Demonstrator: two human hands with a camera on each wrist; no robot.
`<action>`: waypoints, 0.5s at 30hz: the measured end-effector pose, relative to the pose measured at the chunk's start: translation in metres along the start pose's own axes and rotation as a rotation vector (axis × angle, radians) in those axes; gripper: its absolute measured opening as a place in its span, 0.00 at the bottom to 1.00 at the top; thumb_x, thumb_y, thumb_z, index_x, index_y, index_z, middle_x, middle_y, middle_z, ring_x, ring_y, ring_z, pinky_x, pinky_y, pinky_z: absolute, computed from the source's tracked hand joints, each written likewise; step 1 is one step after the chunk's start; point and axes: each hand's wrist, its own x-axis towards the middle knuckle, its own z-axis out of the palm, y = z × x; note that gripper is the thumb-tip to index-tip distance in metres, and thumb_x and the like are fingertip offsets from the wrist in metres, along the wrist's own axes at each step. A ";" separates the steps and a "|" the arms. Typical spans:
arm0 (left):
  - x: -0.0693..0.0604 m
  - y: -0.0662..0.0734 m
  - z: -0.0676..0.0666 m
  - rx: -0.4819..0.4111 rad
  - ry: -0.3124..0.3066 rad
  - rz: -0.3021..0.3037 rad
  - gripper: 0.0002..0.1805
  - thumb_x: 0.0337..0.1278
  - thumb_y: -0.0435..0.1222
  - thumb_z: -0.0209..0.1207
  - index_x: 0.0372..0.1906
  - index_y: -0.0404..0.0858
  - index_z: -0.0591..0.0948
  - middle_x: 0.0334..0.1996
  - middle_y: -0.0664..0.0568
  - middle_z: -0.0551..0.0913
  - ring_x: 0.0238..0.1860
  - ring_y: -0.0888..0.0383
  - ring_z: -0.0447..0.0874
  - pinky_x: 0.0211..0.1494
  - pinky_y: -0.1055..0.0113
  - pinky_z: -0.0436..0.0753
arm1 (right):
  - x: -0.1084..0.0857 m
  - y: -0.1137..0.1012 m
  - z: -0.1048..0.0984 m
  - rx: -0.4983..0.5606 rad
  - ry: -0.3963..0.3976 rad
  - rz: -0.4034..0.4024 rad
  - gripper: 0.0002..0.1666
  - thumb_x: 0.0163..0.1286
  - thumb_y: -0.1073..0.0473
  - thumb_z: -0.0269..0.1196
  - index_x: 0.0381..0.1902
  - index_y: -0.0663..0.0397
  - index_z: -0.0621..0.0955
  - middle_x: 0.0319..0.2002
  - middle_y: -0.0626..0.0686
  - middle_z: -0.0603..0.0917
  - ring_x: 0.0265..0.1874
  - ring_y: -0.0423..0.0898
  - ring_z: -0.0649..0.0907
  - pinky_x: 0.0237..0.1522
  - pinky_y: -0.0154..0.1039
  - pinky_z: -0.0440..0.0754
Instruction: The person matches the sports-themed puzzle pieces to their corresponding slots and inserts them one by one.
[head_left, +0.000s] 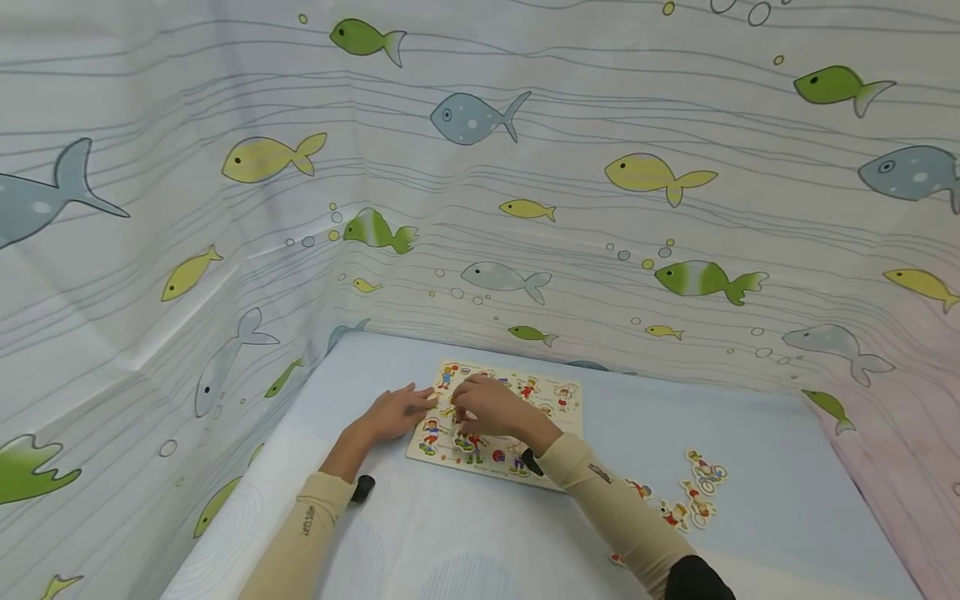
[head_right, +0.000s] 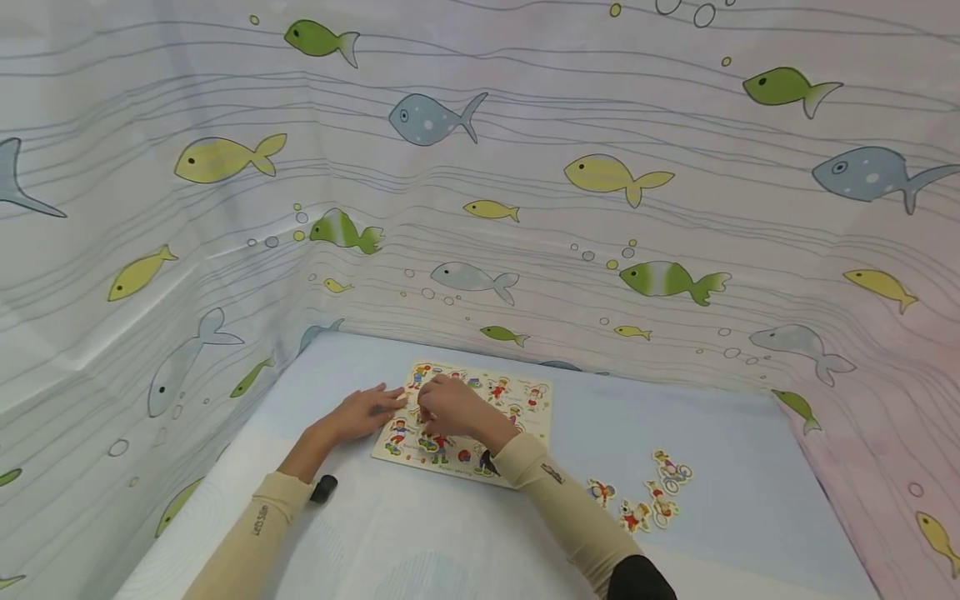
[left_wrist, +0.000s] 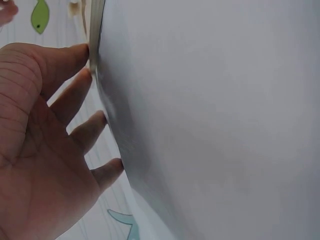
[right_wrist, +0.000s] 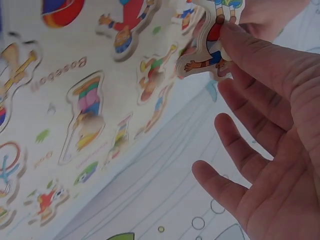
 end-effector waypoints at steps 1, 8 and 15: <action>0.000 -0.001 0.000 0.003 0.000 0.003 0.19 0.69 0.35 0.57 0.63 0.43 0.79 0.69 0.49 0.69 0.72 0.36 0.58 0.65 0.25 0.51 | 0.003 -0.003 0.001 -0.001 -0.001 0.000 0.07 0.62 0.50 0.72 0.30 0.42 0.84 0.50 0.44 0.83 0.55 0.44 0.77 0.61 0.40 0.73; -0.003 -0.006 0.001 0.017 0.003 0.020 0.19 0.68 0.35 0.58 0.62 0.44 0.80 0.69 0.49 0.70 0.72 0.36 0.58 0.64 0.24 0.52 | 0.021 -0.018 0.007 0.012 -0.045 0.032 0.09 0.61 0.48 0.72 0.30 0.42 0.84 0.53 0.45 0.82 0.56 0.44 0.75 0.60 0.39 0.73; -0.006 -0.008 -0.002 0.007 0.001 0.020 0.18 0.68 0.35 0.58 0.60 0.45 0.82 0.69 0.50 0.70 0.72 0.37 0.58 0.65 0.25 0.52 | 0.031 -0.030 0.010 0.044 -0.074 0.082 0.09 0.61 0.47 0.72 0.29 0.41 0.84 0.55 0.45 0.80 0.57 0.45 0.74 0.60 0.44 0.73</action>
